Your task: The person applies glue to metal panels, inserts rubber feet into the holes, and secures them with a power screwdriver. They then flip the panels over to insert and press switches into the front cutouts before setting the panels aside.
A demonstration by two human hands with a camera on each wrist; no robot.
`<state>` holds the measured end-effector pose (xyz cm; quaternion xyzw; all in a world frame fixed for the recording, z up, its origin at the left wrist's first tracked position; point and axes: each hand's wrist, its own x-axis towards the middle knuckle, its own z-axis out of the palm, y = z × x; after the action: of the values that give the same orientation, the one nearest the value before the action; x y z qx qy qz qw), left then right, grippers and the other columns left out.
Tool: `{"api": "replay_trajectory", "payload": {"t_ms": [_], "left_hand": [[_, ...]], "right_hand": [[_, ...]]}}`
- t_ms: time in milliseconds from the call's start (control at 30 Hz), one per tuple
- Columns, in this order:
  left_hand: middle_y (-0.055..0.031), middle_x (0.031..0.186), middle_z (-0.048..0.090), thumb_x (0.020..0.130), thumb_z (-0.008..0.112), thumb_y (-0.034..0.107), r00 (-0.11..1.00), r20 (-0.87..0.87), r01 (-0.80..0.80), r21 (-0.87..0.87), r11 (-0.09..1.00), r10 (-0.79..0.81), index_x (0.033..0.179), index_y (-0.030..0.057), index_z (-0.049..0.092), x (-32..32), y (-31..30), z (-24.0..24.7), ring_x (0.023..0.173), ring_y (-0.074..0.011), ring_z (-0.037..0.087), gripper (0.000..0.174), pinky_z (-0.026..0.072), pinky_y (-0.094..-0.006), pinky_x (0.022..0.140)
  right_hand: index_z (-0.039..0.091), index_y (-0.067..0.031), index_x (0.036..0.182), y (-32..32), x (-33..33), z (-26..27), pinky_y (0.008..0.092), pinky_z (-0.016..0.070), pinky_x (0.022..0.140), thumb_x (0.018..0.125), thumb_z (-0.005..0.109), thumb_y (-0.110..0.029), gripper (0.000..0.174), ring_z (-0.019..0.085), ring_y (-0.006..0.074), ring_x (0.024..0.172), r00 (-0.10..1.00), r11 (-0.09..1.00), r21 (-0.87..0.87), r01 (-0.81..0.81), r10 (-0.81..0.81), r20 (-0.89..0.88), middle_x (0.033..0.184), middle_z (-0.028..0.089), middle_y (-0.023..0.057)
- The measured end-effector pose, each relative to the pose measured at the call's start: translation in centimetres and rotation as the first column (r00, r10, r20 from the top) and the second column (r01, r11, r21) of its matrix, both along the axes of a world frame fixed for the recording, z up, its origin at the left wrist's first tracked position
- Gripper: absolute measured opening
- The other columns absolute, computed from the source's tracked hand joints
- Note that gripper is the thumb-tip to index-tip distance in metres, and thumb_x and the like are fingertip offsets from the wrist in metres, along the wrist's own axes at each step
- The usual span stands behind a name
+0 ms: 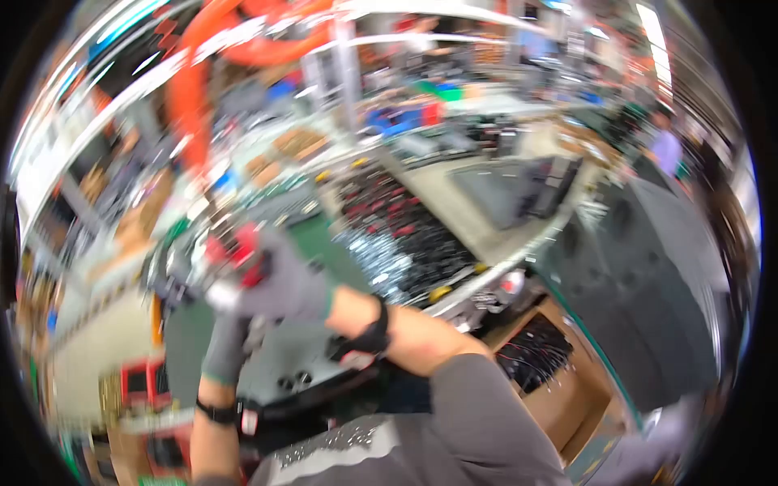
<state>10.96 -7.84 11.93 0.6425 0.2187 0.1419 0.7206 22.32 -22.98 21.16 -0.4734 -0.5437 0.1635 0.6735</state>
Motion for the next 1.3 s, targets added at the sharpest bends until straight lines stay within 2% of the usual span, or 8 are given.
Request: {"api": "replay_trajectory", "payload": {"t_ms": [33,67,100,167,233,467,1000,1300], "left_hand": [[-0.004,0.074,0.061,0.093,0.058,0.022,0.992,-0.085,-0.089,0.06,0.994,0.094,0.099,0.001,0.069,-0.6,3.6,-3.2,0.064,-0.0128,0.06,0.025,0.0444,-0.0267,0.051],[-0.0063,0.089,0.065,0.093,0.059,0.027,0.977,-0.086,-0.126,0.513,0.849,0.197,0.107,-0.0035,0.066,-1.1,3.4,-2.2,0.086,-0.0147,0.062,0.035,0.0488,-0.0287,0.07],[-0.0083,0.1,0.066,0.09,0.064,0.032,0.992,-0.032,-0.093,0.445,0.89,0.12,0.112,-0.0008,0.065,-1.5,3.9,-2.0,0.094,-0.0182,0.061,0.04,0.0485,-0.0324,0.083],[-0.0119,0.1,0.067,0.085,0.069,0.037,0.957,-0.193,-0.088,0.513,0.854,0.215,0.117,0.005,0.065,-2.2,4.6,-3.9,0.096,-0.0241,0.064,0.046,0.0493,-0.0352,0.086],[-0.0084,0.097,0.066,0.081,0.073,0.04,0.918,-0.325,0.193,0.866,0.462,0.225,0.121,0.009,0.061,-1.7,4.3,-5.1,0.084,-0.0218,0.064,0.052,0.0506,-0.0369,0.073],[-0.0126,0.101,0.068,0.084,0.07,0.038,0.816,-0.537,0.376,0.775,0.508,0.215,0.12,0.0097,0.061,1.7,2.8,-6.0,0.093,-0.0298,0.065,0.047,0.0501,-0.0391,0.082],[-0.0055,0.092,0.07,0.084,0.068,0.038,0.884,-0.436,0.249,0.744,0.619,0.168,0.115,0.0209,0.064,5.9,7.3,-6.5,0.088,-0.0279,0.067,0.037,0.0518,-0.0409,0.074],[-0.0117,0.111,0.07,0.086,0.064,0.025,0.946,-0.321,0.228,0.747,0.625,0.039,0.117,0.0084,0.066,6.4,8.1,-7.9,0.103,-0.0296,0.066,0.035,0.0502,-0.0403,0.09]], "right_hand": [[0.064,-0.0049,0.098,1.3,-0.2,-0.8,0.027,0.0528,0.076,0.079,0.073,-0.003,0.021,0.061,0.0077,0.083,0.994,0.998,0.049,-0.032,0.037,-0.105,0.09,0.066,-0.0023],[0.063,-0.0046,0.094,1.9,0.3,-1.5,0.0266,0.0531,0.072,0.081,0.068,-0.001,0.014,0.061,0.0084,0.079,0.997,0.977,0.207,-0.045,0.057,-0.053,0.086,0.065,-0.0003],[0.062,-0.0037,0.096,0.9,0.1,-0.6,0.0268,0.0534,0.072,0.082,0.064,0.003,0.016,0.063,0.0102,0.082,0.949,0.967,0.157,-0.2,0.231,-0.215,0.087,0.065,0.0026],[0.061,-0.0026,0.1,1.2,0.6,-0.4,0.0283,0.0542,0.073,0.081,0.063,0.005,0.021,0.063,0.0118,0.084,0.937,0.952,0.217,-0.214,0.262,-0.229,0.089,0.065,0.0048],[0.06,-0.0025,0.103,2.2,1.6,-1.0,0.0286,0.0541,0.074,0.08,0.064,0.005,0.025,0.063,0.0118,0.085,0.949,0.945,0.244,-0.218,0.264,-0.174,0.09,0.065,0.0055],[0.062,-0.0023,0.098,4.6,2.8,-2.9,0.0293,0.0537,0.072,0.077,0.065,0.006,0.022,0.064,0.0123,0.083,0.948,0.975,0.157,-0.157,0.193,-0.254,0.089,0.065,0.006],[0.062,-0.0015,0.102,14.4,7.3,-9.9,0.0244,0.0507,0.056,0.082,0.067,0.0,0.021,0.065,0.0124,0.067,0.952,1.0,0.019,-0.004,0.01,-0.306,0.083,0.067,0.0081],[0.066,-0.0055,0.101,16.5,7.1,-12.2,0.0269,0.0525,0.066,0.077,0.076,-0.004,0.026,0.062,0.0087,0.076,0.912,0.992,-0.104,-0.074,0.025,-0.409,0.09,0.066,-0.0005]]}}
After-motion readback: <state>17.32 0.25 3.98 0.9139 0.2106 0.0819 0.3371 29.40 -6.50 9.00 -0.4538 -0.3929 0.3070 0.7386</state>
